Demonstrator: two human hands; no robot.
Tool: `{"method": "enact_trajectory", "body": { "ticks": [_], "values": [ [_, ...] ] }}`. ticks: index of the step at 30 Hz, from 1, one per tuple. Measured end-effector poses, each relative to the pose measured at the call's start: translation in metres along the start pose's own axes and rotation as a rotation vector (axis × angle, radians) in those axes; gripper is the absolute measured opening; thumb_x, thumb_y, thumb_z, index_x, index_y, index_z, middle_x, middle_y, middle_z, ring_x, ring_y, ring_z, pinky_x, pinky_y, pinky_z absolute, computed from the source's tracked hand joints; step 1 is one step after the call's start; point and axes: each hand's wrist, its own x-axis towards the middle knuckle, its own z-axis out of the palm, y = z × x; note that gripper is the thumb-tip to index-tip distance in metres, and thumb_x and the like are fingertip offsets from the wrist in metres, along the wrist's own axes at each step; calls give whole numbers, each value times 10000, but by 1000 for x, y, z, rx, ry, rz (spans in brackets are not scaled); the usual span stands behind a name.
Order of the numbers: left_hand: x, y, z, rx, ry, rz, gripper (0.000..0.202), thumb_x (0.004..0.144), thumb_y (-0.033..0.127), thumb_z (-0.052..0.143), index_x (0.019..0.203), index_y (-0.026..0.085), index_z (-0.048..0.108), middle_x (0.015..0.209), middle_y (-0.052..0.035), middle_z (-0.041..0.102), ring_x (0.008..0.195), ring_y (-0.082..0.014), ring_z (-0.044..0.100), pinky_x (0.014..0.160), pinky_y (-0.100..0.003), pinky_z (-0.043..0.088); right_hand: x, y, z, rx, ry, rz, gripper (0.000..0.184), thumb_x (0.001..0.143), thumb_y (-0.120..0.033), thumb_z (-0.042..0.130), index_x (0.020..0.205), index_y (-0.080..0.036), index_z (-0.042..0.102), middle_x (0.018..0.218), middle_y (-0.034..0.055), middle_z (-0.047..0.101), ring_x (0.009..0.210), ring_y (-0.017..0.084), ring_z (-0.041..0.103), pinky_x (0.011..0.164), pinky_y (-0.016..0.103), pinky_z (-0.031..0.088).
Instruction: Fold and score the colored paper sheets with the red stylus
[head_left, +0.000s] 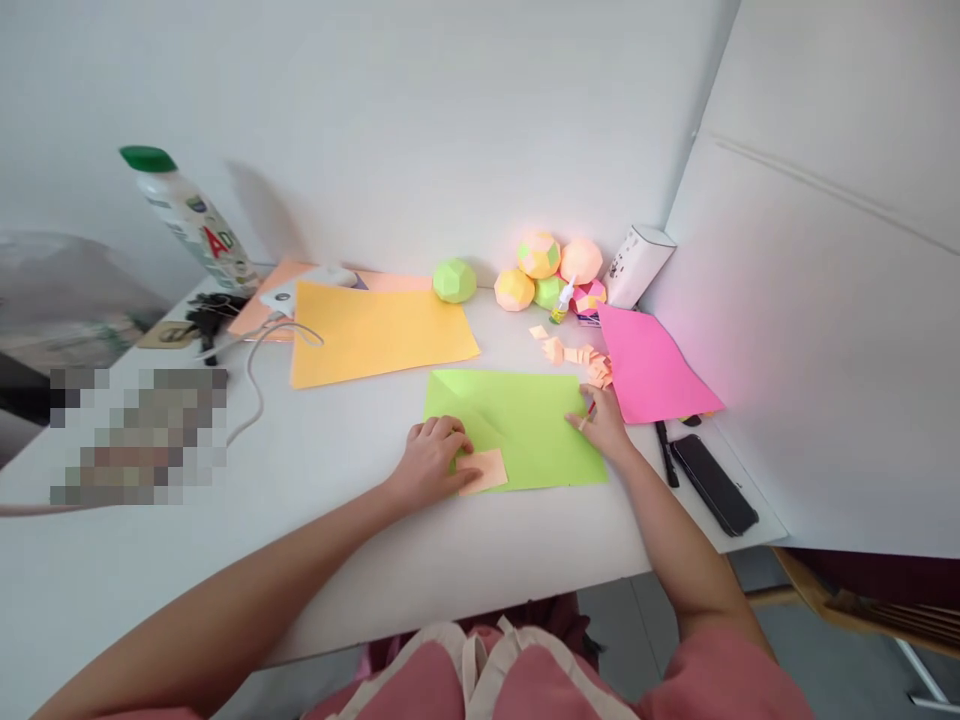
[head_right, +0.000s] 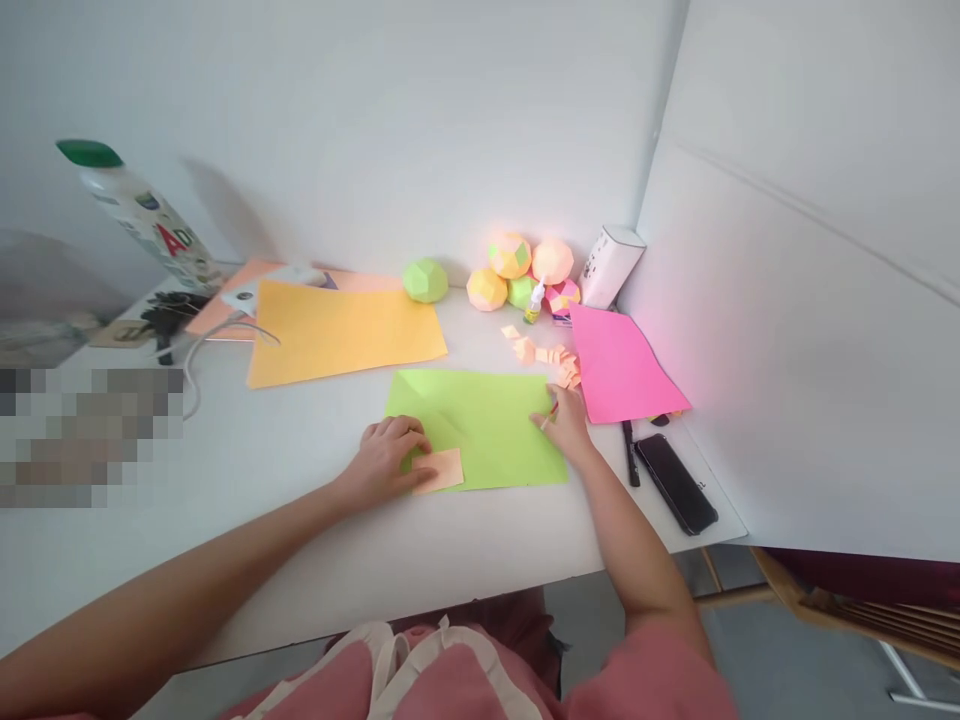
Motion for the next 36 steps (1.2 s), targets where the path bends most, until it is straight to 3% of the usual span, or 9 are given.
{"method": "enact_trajectory", "body": {
  "ticks": [15, 22, 31, 36],
  "values": [
    [1, -8, -2, -63, 21, 128, 142, 843, 329, 520, 825, 217, 606, 1008, -46, 611, 971, -222, 541, 886, -425, 396, -8, -3, 8, 163, 53, 115, 461, 634, -337, 682, 1065, -204, 586, 1079, 76, 591, 1007, 236, 580, 897, 422, 481],
    [3, -7, 4, -33, 68, 120, 247, 838, 334, 527, 1027, 213, 629, 1018, -74, 593, 983, -256, 523, 887, -451, 409, -11, -5, 6, 232, 116, 153, 351, 632, -389, 661, 908, -189, 576, 883, 24, 571, 715, 153, 508, 716, 346, 477],
    [1, -2, 3, -4, 126, 57, 194, 827, 343, 557, 883, 192, 666, 1070, -103, 547, 1051, -292, 484, 921, -496, 402, -15, -9, 3, 376, 162, 140, 263, 635, -430, 670, 689, -198, 558, 660, -15, 570, 600, 136, 512, 596, 298, 453],
    [-1, -3, 5, 10, 173, 64, 183, 804, 295, 564, 943, 201, 638, 1135, -115, 545, 1118, -315, 467, 963, -532, 382, -11, -3, -12, 436, 337, 171, 258, 593, -409, 690, 661, -196, 561, 622, -15, 583, 604, 146, 549, 622, 313, 487]
  ]
}}
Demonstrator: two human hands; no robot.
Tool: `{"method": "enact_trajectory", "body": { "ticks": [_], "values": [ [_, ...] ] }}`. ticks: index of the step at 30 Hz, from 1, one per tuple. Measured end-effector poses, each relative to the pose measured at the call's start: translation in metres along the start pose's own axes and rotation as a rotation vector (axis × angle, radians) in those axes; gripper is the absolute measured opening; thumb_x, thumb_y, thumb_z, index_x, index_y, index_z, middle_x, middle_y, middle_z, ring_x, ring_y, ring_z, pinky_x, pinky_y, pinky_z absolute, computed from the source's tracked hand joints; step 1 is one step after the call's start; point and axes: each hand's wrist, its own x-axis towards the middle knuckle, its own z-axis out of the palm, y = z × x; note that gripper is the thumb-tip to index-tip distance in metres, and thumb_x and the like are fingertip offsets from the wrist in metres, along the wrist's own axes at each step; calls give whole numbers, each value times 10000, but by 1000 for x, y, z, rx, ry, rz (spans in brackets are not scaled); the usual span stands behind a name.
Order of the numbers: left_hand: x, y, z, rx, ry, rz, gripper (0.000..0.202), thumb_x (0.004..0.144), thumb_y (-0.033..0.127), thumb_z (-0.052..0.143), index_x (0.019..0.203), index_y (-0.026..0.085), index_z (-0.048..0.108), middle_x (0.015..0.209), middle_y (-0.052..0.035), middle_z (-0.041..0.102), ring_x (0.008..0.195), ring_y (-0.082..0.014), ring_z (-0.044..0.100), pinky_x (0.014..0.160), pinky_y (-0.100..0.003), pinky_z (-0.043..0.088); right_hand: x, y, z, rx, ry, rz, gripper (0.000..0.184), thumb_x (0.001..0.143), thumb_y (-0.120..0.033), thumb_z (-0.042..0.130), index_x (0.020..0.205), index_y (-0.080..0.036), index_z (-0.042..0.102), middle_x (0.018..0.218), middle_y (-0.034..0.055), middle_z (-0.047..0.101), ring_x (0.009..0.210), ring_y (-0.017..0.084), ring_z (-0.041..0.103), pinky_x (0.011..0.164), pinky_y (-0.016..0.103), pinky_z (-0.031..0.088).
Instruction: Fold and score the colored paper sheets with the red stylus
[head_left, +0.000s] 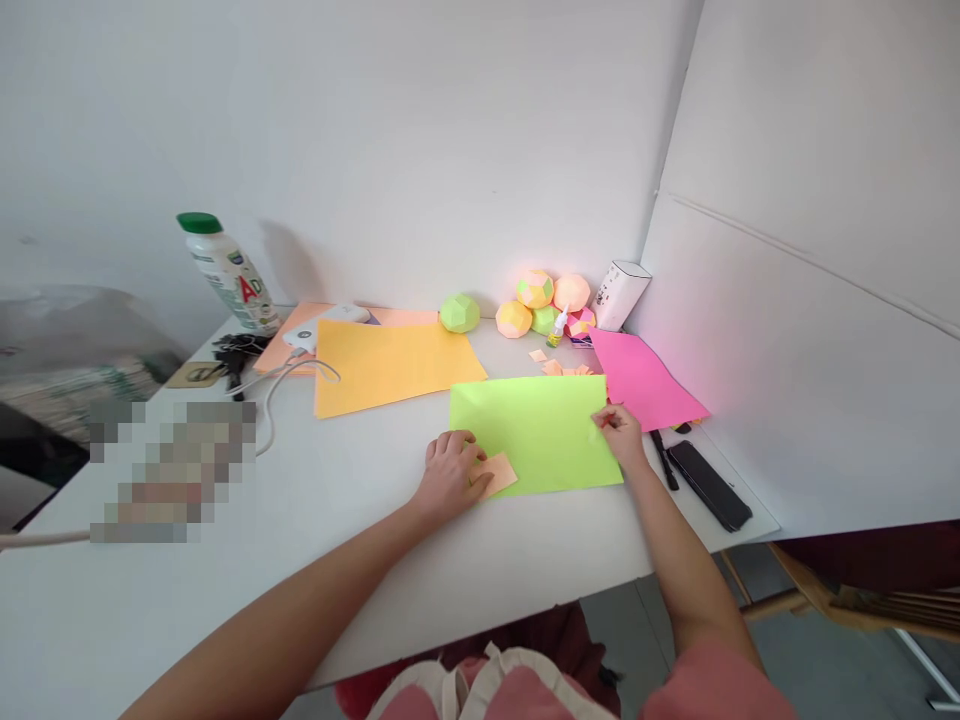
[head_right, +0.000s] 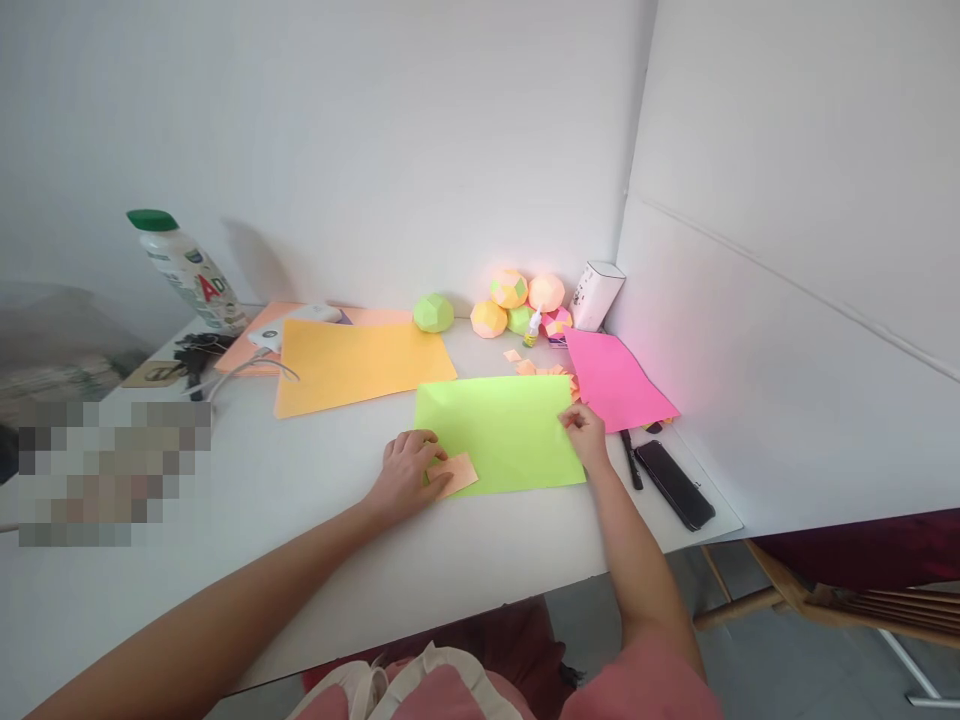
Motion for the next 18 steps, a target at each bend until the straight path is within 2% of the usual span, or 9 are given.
{"method": "enact_trajectory", "body": {
  "ticks": [5, 8, 12, 18],
  "values": [
    [0, -4, 4, 3, 9, 25, 249, 814, 283, 552, 1042, 197, 602, 1209, -133, 533, 1186, -313, 458, 1003, -529, 371, 18, 1, -42, 34, 488, 42, 226, 626, -344, 617, 732, -223, 458, 727, -4, 548, 742, 170, 579, 719, 353, 517],
    [0, -5, 6, 2, 11, 32, 248, 822, 278, 533, 1048, 200, 596, 1215, -134, 537, 1190, -312, 465, 1012, -537, 365, 21, 6, -67, 41, 696, 118, 249, 615, -292, 591, 770, -232, 406, 778, -1, 506, 786, 178, 579, 711, 360, 537],
    [-1, -6, 7, 1, 17, 40, 249, 831, 280, 512, 1048, 197, 601, 1209, -138, 547, 1181, -320, 476, 1009, -557, 365, 21, 16, -83, 57, 763, 232, 274, 597, -241, 588, 812, -220, 419, 804, 0, 484, 762, 175, 580, 640, 365, 572],
    [0, -6, 6, 14, 21, 50, 230, 847, 241, 471, 1017, 215, 622, 1185, -117, 571, 1160, -299, 492, 995, -541, 386, 25, 26, -85, 35, 748, 314, 262, 660, -241, 580, 853, -221, 405, 833, -11, 462, 770, 161, 599, 668, 369, 607]
  ]
}}
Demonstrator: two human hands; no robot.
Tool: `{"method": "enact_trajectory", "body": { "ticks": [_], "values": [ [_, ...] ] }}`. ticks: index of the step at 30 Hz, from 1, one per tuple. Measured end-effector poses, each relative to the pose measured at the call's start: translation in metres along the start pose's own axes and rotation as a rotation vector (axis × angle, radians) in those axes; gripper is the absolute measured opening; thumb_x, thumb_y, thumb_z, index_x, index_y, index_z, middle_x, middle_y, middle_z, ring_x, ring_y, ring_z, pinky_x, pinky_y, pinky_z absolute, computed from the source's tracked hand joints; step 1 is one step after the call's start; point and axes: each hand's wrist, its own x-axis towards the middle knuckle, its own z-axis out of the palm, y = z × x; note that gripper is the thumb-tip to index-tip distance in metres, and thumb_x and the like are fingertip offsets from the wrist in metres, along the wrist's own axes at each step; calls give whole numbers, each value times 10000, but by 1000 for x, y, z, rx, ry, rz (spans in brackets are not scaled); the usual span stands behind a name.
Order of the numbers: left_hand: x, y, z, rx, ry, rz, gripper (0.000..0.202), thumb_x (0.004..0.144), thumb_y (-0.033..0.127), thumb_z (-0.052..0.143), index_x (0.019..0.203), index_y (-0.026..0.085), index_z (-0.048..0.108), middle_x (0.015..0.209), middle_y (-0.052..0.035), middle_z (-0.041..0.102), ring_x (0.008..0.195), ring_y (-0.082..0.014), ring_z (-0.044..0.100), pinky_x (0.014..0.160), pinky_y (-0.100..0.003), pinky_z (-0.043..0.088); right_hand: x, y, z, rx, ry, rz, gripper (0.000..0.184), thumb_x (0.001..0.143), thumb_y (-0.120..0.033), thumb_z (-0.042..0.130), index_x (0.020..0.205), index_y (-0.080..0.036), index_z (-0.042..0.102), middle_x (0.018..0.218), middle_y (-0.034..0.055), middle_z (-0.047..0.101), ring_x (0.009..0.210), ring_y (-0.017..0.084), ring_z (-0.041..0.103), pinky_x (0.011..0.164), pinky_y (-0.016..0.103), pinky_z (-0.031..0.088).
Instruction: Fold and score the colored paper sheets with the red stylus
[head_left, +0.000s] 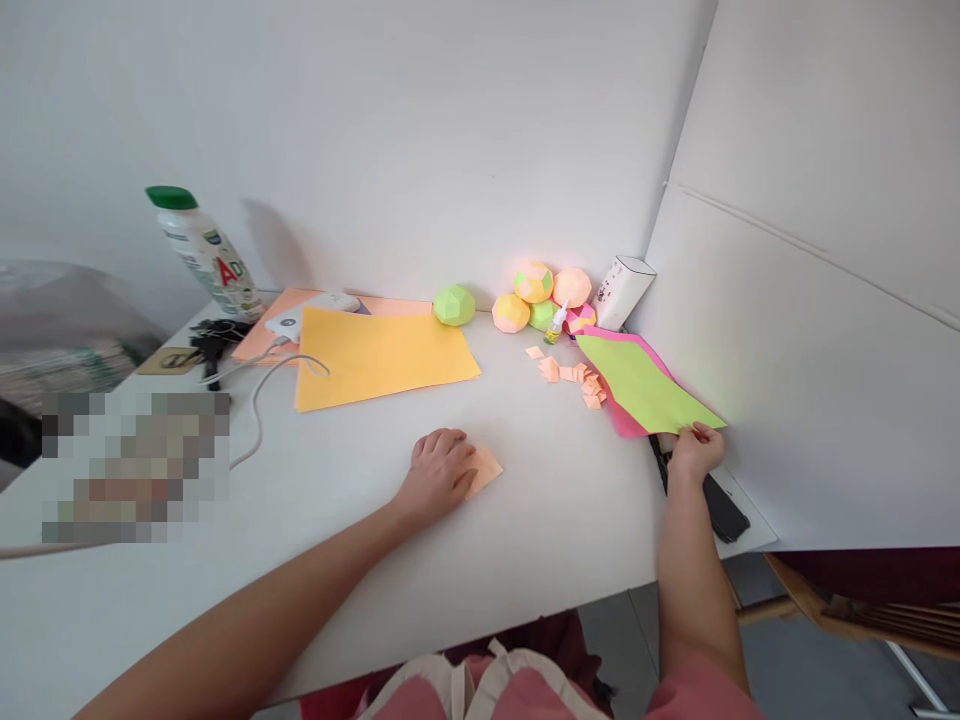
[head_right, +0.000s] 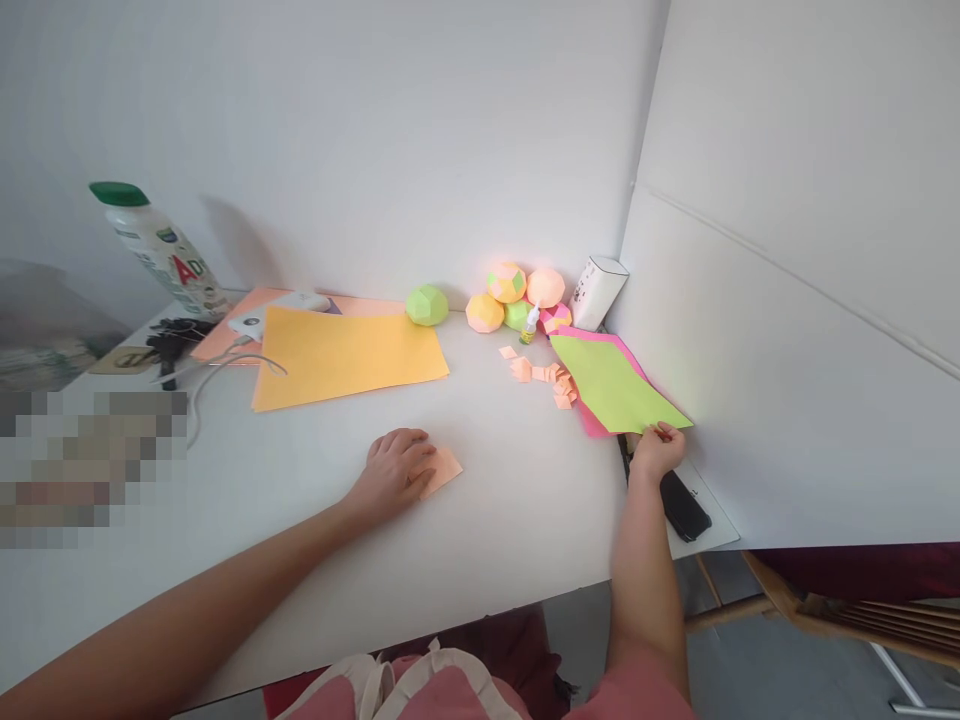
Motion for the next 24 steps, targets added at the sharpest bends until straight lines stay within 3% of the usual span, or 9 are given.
{"method": "enact_trajectory", "body": {
  "ticks": [3, 6, 9, 11, 13, 15, 18, 21, 24],
  "values": [
    [0, 0, 1, 10, 8, -3, 243, 872, 211, 430, 1015, 214, 628, 1176, -116, 579, 1154, -288, 494, 995, -534, 388, 0, 1, 2, -63, -23, -31, 237, 700, -269, 568, 858, -227, 396, 818, -14, 463, 787, 167, 607, 697, 384, 606],
    [0, 1, 1, 18, 14, -3, 274, 901, 191, 383, 1006, 198, 637, 1170, -126, 587, 1144, -285, 498, 990, -531, 391, -5, -4, -1, -161, -42, -137, 255, 707, -315, 585, 859, -222, 403, 826, 15, 495, 868, 227, 610, 815, 493, 565],
    [1, 1, 1, 27, 16, 11, 299, 917, 175, 362, 980, 199, 653, 1194, -126, 597, 1158, -291, 496, 985, -537, 396, -15, -17, -5, -259, -30, -341, 303, 708, -343, 614, 902, -191, 437, 1016, 147, 534, 1135, 347, 510, 1041, 633, 343],
    [2, 1, 1, 31, 8, 39, 307, 915, 155, 370, 958, 212, 668, 1237, -112, 602, 1189, -292, 494, 984, -532, 405, -26, -26, -4, -289, -44, -504, 292, 793, -371, 538, 981, -162, 457, 1196, 231, 484, 1280, 377, 383, 1102, 643, 211],
    [3, 0, 2, 30, -13, 90, 319, 901, 120, 387, 956, 228, 682, 1264, -82, 615, 1229, -282, 495, 988, -506, 422, -44, -34, 5, -296, -151, -661, 276, 902, -366, 368, 1043, -154, 474, 1212, 232, 510, 1253, 339, 439, 1073, 601, 291],
    [4, -1, 3, 26, -40, 149, 349, 880, 79, 397, 975, 241, 692, 1258, -50, 640, 1255, -260, 507, 999, -467, 438, -70, -38, 24, -308, -395, -821, 292, 943, -331, 286, 1033, -187, 524, 1034, 150, 634, 1019, 262, 611, 920, 478, 478],
    [5, -3, 4, 26, -57, 199, 390, 862, 40, 393, 992, 238, 702, 1244, -35, 662, 1264, -244, 528, 1011, -437, 457, -122, -45, 68, -350, -834, -1091, 267, 916, -248, 349, 1003, -250, 601, 955, 48, 710, 860, 184, 669, 779, 343, 549],
    [5, -4, 5, 40, -45, 200, 412, 847, 10, 382, 1007, 211, 704, 1248, -56, 662, 1264, -257, 538, 1010, -448, 468, -175, -59, 125, -426, -1092, -1311, 281, 869, -156, 436, 1045, -249, 634, 1189, 60, 675, 1103, 201, 615, 904, 378, 517],
    [6, -6, 5, 71, -27, 175, 405, 832, -8, 390, 1000, 185, 705, 1243, -76, 665, 1256, -272, 547, 1010, -461, 471, -211, -76, 178, -553, -1213, -1454, 364, 797, -24, 483, 1091, -182, 628, 1368, 111, 563, 1308, 239, 462, 1007, 423, 429]
  ]
}}
